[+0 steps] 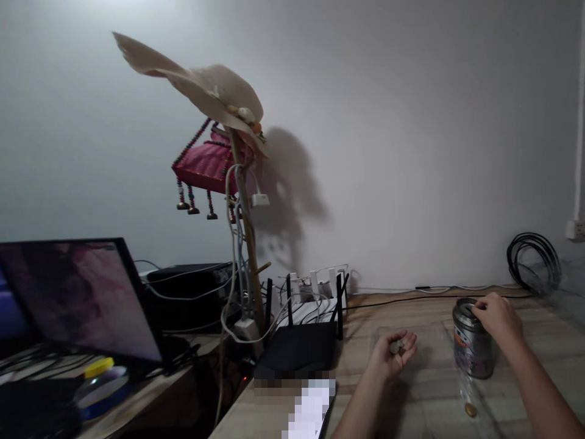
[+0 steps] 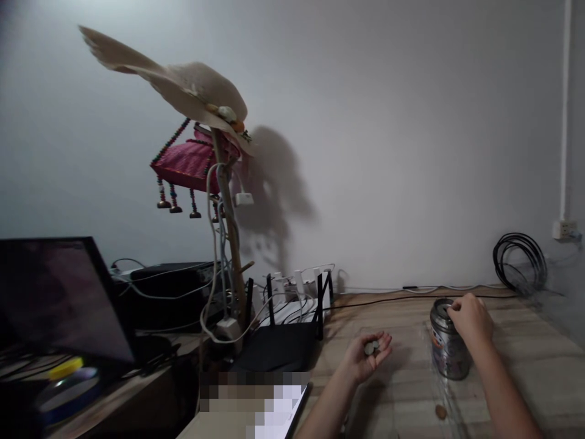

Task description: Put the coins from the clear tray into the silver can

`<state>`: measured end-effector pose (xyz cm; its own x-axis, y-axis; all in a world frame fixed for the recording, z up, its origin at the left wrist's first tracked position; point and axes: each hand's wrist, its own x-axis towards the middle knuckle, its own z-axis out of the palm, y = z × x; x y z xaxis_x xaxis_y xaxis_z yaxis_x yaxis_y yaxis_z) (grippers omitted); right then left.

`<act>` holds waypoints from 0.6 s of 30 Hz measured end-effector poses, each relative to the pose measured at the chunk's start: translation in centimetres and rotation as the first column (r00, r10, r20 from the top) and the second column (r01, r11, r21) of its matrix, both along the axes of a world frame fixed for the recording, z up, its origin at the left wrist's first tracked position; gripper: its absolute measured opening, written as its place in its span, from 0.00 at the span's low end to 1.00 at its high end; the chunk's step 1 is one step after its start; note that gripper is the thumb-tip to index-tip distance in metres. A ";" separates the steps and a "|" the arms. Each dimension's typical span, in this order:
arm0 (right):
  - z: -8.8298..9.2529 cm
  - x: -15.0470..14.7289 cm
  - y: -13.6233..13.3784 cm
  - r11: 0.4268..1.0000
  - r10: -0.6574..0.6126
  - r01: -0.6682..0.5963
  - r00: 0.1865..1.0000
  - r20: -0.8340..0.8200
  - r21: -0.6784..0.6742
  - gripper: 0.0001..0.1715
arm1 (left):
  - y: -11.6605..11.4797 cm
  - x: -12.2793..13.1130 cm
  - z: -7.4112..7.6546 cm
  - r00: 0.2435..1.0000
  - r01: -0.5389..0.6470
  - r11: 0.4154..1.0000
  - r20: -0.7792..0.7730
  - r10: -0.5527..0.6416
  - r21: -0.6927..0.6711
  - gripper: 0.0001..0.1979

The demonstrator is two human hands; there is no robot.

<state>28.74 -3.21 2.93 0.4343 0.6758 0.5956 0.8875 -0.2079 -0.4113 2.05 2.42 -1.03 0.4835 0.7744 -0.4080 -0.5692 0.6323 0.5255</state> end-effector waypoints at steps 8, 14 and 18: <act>0.5 -7.6 -0.7 0.894 0.419 -0.427 0.904 0.088 0.133 0.14 | 0.2 -0.1 -0.4 0.997 0.071 0.997 0.021 -0.071 0.037 0.12; -3.0 -14.0 -0.3 0.627 0.754 -0.744 0.654 -0.057 -0.232 0.10 | -0.5 0.4 0.2 0.987 0.162 0.981 -0.019 -0.160 0.105 0.05; -3.5 -14.3 -0.2 0.643 0.741 -0.727 0.670 -0.046 -0.240 0.08 | -0.8 0.8 0.3 0.981 0.192 0.970 -0.033 -0.190 0.146 0.07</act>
